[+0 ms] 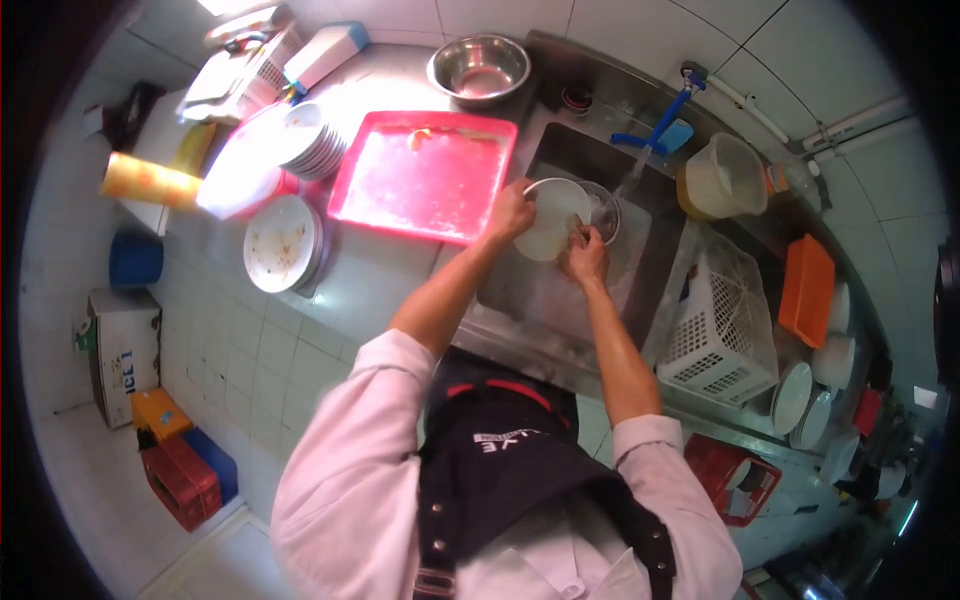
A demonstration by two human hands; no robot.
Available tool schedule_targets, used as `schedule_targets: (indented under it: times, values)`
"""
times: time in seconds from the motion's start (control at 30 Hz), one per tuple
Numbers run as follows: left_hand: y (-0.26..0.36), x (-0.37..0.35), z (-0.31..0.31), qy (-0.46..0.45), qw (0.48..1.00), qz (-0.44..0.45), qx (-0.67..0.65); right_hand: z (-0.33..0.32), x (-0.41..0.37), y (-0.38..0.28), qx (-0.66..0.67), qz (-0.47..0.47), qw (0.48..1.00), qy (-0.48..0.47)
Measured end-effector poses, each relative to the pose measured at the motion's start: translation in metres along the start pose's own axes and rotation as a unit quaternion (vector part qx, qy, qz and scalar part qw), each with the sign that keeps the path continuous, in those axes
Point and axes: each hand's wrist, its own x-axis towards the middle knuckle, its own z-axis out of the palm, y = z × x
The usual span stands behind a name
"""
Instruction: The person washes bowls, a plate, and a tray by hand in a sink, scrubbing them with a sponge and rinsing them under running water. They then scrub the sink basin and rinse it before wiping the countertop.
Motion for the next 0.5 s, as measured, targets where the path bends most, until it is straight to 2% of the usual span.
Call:
schedule_targets:
  times: [0.13,0.23,0.3,0.33,0.4,0.5]
  values:
    - [0.009,0.028,0.012,-0.004,1.000,-0.010,0.010,0.001,0.014,0.004,0.010,0.024,0.999,0.026]
    - [0.024,0.010,0.004,-0.001,0.999,-0.016,0.033,-0.003,0.010,0.012,0.054,-0.016,0.997,0.046]
    - [0.037,-0.022,-0.007,0.011,0.998,0.012,0.055,-0.005,-0.009,0.018,0.020,-0.070,0.997,0.026]
    - [0.036,-0.040,-0.013,0.008,0.998,0.004,0.057,-0.003,-0.022,0.019,0.020,-0.065,0.997,0.019]
    - [0.034,-0.078,-0.034,0.047,0.994,0.056,0.082,-0.003,-0.052,0.010,0.030,-0.090,0.995,-0.041]
    - [0.035,-0.125,-0.069,0.070,0.991,-0.016,0.114,0.009,-0.091,-0.010,0.046,-0.105,0.988,-0.105]
